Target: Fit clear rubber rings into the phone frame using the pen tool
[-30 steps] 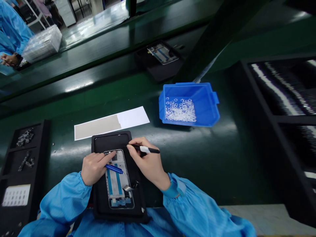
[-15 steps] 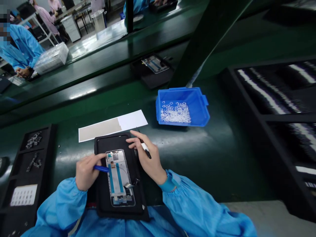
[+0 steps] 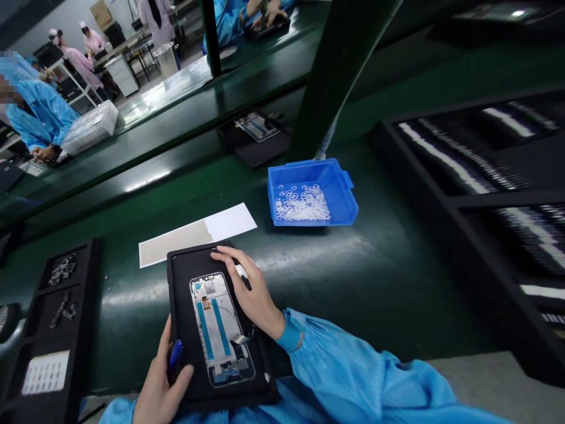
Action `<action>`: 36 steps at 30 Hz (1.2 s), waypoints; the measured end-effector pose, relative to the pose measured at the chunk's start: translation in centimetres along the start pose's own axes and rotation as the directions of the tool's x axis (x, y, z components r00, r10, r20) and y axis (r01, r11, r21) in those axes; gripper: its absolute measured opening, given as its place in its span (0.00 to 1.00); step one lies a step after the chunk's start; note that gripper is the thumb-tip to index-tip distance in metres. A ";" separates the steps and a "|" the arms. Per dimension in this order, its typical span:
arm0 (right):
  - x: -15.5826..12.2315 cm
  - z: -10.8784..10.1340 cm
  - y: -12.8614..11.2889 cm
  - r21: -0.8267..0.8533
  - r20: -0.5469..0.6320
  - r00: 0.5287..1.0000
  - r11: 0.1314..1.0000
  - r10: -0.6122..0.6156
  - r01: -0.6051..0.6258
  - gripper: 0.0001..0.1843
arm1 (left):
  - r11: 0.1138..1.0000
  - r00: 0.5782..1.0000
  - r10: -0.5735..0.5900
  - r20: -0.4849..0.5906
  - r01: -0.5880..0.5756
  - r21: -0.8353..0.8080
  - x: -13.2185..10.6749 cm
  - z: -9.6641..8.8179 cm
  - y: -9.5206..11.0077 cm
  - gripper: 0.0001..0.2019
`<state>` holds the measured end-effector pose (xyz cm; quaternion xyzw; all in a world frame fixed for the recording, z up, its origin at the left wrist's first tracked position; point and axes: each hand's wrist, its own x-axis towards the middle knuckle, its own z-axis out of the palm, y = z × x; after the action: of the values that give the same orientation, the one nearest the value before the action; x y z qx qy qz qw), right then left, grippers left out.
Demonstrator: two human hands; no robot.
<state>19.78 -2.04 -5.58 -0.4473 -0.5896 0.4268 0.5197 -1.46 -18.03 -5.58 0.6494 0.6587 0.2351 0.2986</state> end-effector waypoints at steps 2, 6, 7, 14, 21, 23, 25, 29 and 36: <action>0.3 -0.2 -0.1 0.034 -0.022 1.000 0.999 0.015 -0.015 0.16 | 0.974 0.992 -0.125 0.009 0.124 -0.188 0.5 -0.4 0.3 0.35; 1.3 -1.2 -0.4 0.059 -0.191 0.981 0.998 0.034 -0.024 0.18 | 0.752 0.897 -0.442 0.006 0.375 -0.542 2.5 -3.0 3.3 0.33; 1.5 -1.5 -0.4 0.057 -0.245 0.969 0.998 0.042 -0.029 0.18 | 0.695 0.871 -0.491 0.021 0.406 -0.593 3.1 -3.9 4.3 0.34; 2.2 -2.9 0.2 0.170 -0.402 0.908 0.984 0.122 -0.057 0.19 | 0.532 0.793 -0.598 0.118 0.503 -0.681 6.0 -8.0 8.9 0.36; 2.0 -2.7 0.1 0.205 -0.402 0.907 0.978 0.123 -0.041 0.18 | 0.466 0.768 -0.636 0.077 0.462 -0.755 8.3 -8.5 8.0 0.36; 1.8 -2.5 0.3 0.200 -0.406 0.908 0.979 0.106 -0.025 0.19 | 0.512 0.782 -0.624 0.008 0.416 -0.752 10.8 -8.9 6.9 0.34; 1.6 -2.0 0.5 0.155 -0.369 0.926 0.988 0.079 -0.022 0.19 | 0.594 0.790 -0.607 -0.084 0.381 -0.708 14.4 -9.6 5.5 0.31; 1.1 -1.0 0.9 0.056 -0.140 0.990 0.998 -0.001 0.009 0.19 | 0.735 0.769 -0.582 -0.264 0.359 -0.576 23.0 -12.1 2.4 0.21; 1.6 0.0 1.3 -0.062 0.068 0.996 0.997 0.053 -0.049 0.21 | 0.835 0.658 -0.549 -0.515 0.411 -0.366 31.8 -15.8 1.6 0.15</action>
<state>19.83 -0.14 -6.49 -0.4626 -0.6082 0.4372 0.4743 -10.60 14.92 3.96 0.3050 0.8368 0.4110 0.1947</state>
